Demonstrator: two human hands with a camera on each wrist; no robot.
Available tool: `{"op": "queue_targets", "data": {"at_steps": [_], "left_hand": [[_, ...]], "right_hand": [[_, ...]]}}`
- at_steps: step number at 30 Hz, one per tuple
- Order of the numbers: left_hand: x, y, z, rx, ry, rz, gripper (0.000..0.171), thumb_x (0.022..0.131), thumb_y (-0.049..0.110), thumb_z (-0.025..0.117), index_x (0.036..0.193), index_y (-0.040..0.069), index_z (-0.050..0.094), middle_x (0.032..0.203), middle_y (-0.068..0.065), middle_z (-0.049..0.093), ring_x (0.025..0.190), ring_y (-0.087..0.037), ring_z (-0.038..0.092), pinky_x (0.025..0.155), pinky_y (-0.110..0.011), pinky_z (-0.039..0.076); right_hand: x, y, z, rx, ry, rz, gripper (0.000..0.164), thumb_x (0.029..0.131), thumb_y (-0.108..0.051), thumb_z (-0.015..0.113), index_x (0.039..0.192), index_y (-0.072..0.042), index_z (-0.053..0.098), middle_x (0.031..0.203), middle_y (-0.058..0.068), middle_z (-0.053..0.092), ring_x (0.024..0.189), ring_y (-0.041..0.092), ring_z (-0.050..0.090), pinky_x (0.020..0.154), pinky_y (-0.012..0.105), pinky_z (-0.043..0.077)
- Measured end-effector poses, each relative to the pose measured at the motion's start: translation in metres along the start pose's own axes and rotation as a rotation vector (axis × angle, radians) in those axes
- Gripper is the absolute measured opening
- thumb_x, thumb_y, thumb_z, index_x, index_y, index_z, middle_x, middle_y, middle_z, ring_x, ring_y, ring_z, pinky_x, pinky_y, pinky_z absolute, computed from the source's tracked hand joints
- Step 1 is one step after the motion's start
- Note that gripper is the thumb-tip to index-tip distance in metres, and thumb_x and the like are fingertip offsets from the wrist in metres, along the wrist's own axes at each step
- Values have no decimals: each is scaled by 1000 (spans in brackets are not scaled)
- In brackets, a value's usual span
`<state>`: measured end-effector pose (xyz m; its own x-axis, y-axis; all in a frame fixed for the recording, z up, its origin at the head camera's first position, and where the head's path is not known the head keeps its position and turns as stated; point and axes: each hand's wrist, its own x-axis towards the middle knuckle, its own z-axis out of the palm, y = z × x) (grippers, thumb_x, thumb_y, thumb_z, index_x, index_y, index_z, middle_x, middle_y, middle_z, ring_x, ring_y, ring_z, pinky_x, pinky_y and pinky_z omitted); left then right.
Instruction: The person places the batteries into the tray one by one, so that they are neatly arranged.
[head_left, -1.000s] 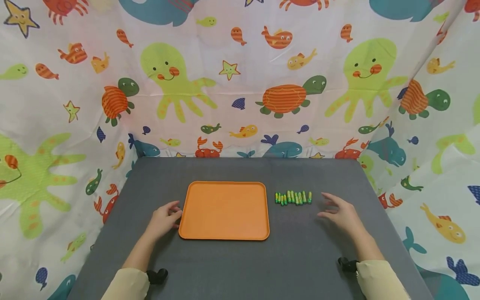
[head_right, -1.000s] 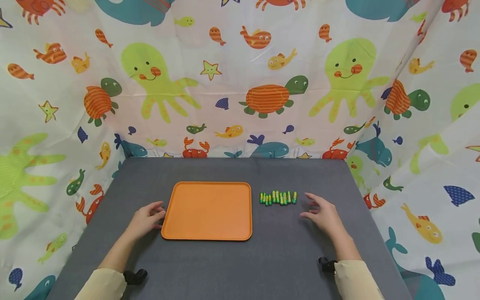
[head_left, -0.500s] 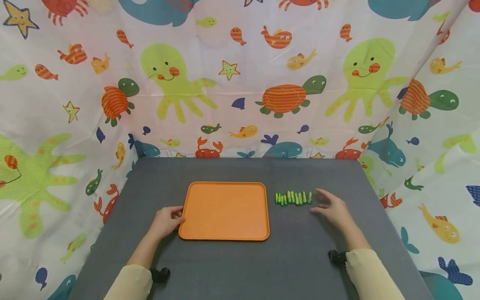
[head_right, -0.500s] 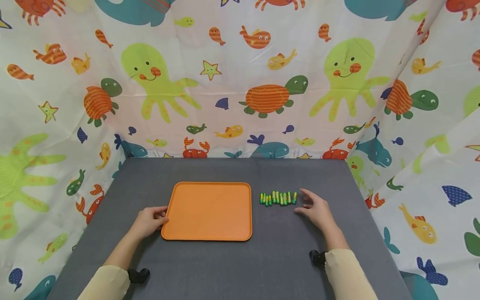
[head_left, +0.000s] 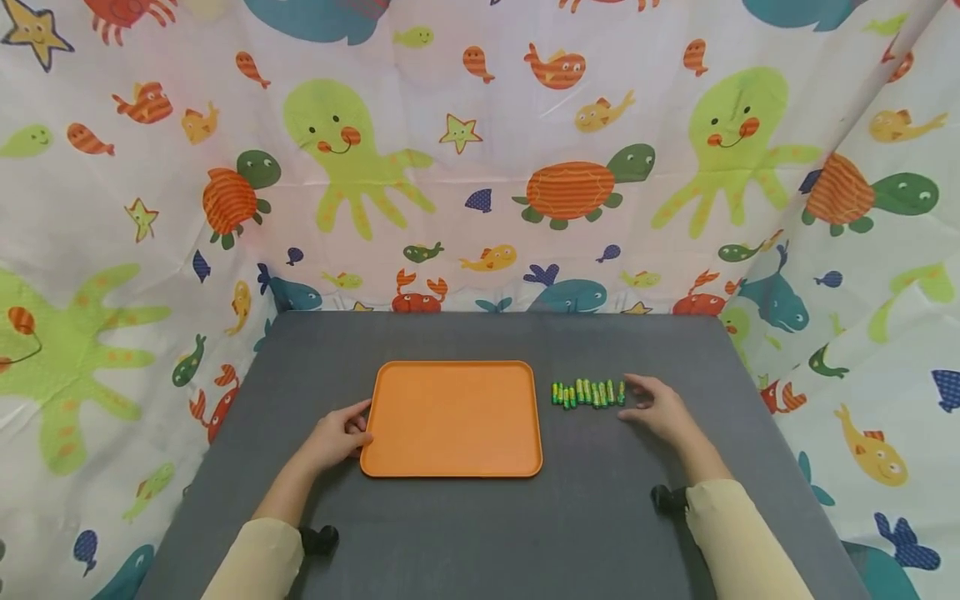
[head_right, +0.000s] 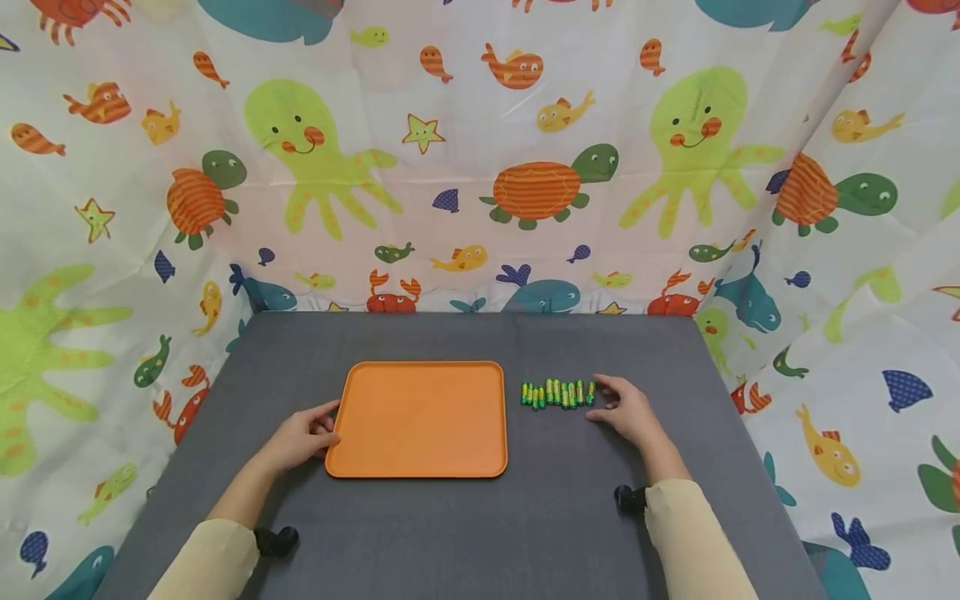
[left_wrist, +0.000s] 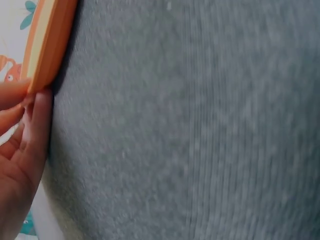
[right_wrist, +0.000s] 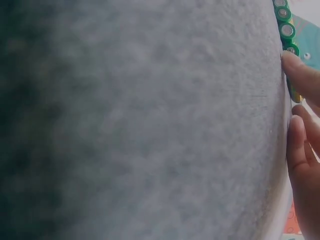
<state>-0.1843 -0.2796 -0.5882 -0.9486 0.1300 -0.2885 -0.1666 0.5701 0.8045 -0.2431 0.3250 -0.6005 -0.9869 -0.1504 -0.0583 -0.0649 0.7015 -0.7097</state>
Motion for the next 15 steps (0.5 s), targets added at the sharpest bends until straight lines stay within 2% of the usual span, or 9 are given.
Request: {"op": "queue_targets", "data": {"at_steps": [7, 15], "left_hand": [[5, -4, -5, -24, -63, 14, 80, 89, 10, 77, 157, 8, 35, 104, -11, 55, 82, -21, 58, 68, -35, 59], [0, -6, -6, -54, -96, 25, 79, 91, 12, 76, 158, 9, 34, 105, -11, 53, 82, -23, 56, 67, -34, 58]], "right_hand": [[8, 0, 1, -75, 28, -65, 69, 82, -23, 86, 142, -4, 56, 130, 24, 54, 114, 38, 56, 90, 54, 50], [8, -4, 4, -111, 39, -41, 58, 87, -23, 81, 138, -5, 60, 128, 24, 55, 114, 39, 56, 95, 60, 44]]}}
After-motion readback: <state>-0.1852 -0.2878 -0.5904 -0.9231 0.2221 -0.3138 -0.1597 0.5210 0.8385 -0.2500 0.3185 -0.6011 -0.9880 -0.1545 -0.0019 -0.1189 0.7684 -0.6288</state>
